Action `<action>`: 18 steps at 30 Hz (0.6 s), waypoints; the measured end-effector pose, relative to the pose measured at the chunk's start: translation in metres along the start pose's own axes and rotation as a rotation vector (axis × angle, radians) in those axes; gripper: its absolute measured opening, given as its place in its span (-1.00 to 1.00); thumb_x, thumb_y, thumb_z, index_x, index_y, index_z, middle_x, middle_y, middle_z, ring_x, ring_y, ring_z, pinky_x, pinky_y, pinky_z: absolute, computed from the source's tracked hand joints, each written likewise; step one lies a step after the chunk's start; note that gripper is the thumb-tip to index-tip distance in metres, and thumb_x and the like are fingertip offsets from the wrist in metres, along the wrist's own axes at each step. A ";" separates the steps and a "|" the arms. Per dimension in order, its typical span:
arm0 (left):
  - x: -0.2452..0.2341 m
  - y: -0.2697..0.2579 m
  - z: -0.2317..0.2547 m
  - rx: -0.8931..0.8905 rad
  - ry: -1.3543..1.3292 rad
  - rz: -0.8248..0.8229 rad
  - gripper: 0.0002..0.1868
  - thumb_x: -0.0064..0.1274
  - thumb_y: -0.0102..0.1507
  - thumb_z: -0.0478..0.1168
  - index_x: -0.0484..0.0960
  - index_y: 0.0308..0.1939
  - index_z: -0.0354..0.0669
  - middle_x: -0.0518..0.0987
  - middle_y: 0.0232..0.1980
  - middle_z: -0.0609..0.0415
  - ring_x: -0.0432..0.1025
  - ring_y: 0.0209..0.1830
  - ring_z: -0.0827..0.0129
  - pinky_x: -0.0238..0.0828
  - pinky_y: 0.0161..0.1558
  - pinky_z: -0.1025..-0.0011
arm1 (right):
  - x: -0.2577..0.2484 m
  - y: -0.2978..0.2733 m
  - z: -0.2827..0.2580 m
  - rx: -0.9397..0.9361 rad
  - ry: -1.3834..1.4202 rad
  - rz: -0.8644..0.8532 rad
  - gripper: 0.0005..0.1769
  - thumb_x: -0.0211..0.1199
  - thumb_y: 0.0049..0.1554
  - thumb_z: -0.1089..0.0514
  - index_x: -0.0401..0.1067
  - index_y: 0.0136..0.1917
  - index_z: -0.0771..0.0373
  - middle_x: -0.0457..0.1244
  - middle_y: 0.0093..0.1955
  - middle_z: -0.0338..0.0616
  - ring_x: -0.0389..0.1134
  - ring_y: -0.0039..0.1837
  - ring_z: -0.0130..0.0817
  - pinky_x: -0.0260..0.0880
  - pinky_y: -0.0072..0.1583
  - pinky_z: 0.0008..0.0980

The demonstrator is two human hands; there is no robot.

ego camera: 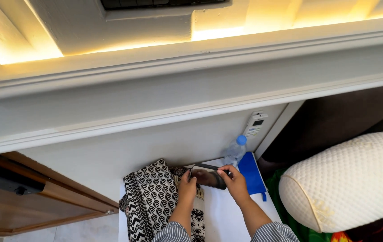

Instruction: Organizing clothes in a wardrobe and making a bed.

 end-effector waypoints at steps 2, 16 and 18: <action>0.004 -0.018 0.020 -0.004 -0.026 -0.039 -0.43 -0.07 0.35 -0.25 0.31 0.47 -0.07 0.47 0.39 0.03 0.39 0.29 0.35 0.29 0.22 0.40 | -0.002 -0.002 -0.007 0.041 0.032 -0.008 -0.82 0.42 0.10 0.08 0.59 -0.03 0.14 0.23 -0.32 -0.39 0.11 -0.29 -0.61 0.14 -0.26 -0.53; 0.009 -0.048 0.048 -0.008 -0.063 -0.162 -0.31 -0.17 0.22 -0.40 0.28 0.48 -0.02 0.49 0.38 0.18 0.42 0.14 0.33 0.35 -0.04 0.38 | -0.004 -0.029 -0.075 -0.117 -0.217 -0.186 -0.50 0.39 0.06 0.17 0.46 0.28 -0.04 0.30 0.02 -0.32 0.22 -0.20 -0.48 0.45 -0.14 -0.45; 0.012 -0.041 0.039 -0.020 -0.057 -0.179 -0.30 -0.14 0.27 -0.33 0.20 0.53 0.01 0.34 0.52 0.19 0.34 0.32 0.34 0.33 0.12 0.33 | -0.007 -0.029 -0.090 -0.292 -0.406 -0.110 -0.49 0.44 0.03 0.13 0.45 0.26 0.04 0.33 0.13 -0.27 0.38 -0.02 -0.33 0.44 0.03 -0.38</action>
Point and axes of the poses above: each hand's wrist, its own y-axis towards the middle knuckle, its own x-axis out of the palm, z = x × y, the point moved 9 cm from there along y, towards the middle knuckle
